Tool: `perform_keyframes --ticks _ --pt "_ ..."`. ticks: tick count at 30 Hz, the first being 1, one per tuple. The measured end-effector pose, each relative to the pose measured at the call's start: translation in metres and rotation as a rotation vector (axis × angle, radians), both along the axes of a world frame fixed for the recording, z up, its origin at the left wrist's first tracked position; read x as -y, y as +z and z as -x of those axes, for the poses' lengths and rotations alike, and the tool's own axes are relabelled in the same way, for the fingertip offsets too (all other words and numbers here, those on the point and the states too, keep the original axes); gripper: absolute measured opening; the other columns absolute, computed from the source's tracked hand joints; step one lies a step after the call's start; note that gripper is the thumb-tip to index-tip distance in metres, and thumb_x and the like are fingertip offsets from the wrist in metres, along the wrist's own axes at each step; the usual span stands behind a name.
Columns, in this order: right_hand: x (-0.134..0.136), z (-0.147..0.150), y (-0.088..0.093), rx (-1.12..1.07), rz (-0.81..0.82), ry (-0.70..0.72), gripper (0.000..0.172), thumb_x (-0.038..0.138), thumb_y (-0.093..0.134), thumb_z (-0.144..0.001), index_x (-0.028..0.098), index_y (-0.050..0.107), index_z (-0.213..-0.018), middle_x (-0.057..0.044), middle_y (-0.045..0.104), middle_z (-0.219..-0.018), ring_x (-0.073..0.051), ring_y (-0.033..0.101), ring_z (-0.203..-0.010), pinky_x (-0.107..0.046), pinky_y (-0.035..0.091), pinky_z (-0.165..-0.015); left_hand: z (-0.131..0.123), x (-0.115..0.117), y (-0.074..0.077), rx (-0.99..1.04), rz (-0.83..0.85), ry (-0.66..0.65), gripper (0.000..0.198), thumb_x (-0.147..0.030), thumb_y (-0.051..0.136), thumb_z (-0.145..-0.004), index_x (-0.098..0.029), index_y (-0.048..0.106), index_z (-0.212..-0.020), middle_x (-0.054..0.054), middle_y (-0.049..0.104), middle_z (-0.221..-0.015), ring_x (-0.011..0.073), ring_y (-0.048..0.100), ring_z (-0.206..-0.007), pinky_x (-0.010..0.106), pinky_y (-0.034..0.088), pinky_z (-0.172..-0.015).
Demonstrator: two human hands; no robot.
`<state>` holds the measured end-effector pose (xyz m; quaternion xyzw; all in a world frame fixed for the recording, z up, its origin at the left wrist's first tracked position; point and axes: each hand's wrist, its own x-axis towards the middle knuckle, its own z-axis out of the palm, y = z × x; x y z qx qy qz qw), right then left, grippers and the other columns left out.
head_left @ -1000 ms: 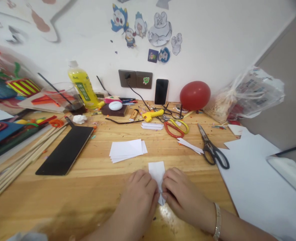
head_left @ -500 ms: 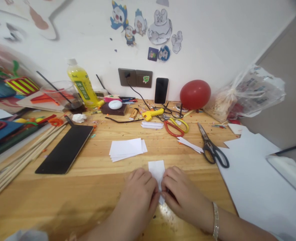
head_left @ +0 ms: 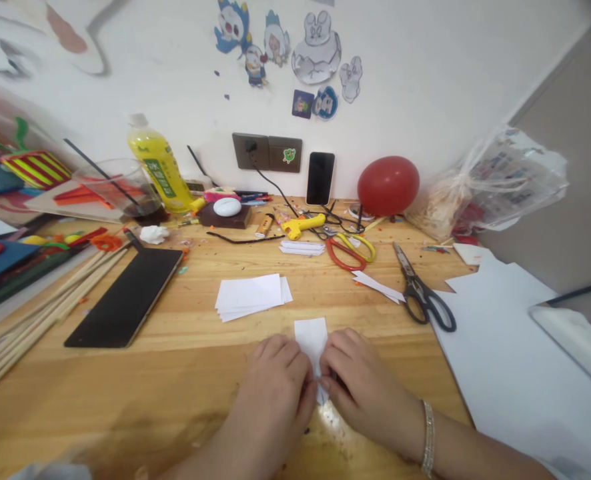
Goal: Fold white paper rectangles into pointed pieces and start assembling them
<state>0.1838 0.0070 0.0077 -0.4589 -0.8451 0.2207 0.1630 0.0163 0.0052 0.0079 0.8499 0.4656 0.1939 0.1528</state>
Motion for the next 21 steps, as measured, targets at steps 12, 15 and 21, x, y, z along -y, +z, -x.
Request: perform_keyframes --ticks 12,15,21 --pt "-0.0016 0.0014 0.0006 -0.027 0.025 -0.023 0.013 0.009 0.055 -0.077 0.018 0.048 -0.072 -0.001 0.05 -0.078 -0.018 0.044 -0.077 -0.031 0.033 -0.068 0.0015 0.0013 0.0016 -0.029 0.018 -0.001 0.009 -0.013 0.058 -0.078 -0.016 0.061 -0.07 0.003 0.06 -0.072 0.0217 0.052 -0.076 0.035 0.04 -0.067" --pt "-0.0013 0.0021 0.0009 -0.025 0.027 -0.037 0.013 0.008 0.055 -0.076 0.018 0.048 -0.07 0.0 0.049 -0.077 -0.018 0.044 -0.077 -0.031 0.033 -0.068 0.0012 0.0014 0.0028 -0.03 0.01 -0.007 0.009 -0.013 0.058 -0.078 -0.016 0.061 -0.07 0.003 0.061 -0.072 0.0216 0.052 -0.075 0.035 0.041 -0.067" --pt "-0.0015 0.0036 0.0 -0.017 0.018 -0.051 0.014 0.009 0.057 -0.074 0.018 0.049 -0.07 0.0 0.049 -0.076 -0.018 0.044 -0.076 -0.03 0.033 -0.066 0.0009 -0.0015 0.0049 -0.023 -0.005 -0.005 0.01 -0.01 0.058 -0.076 -0.017 0.06 -0.069 0.002 0.06 -0.07 0.0211 0.052 -0.073 0.035 0.041 -0.066"
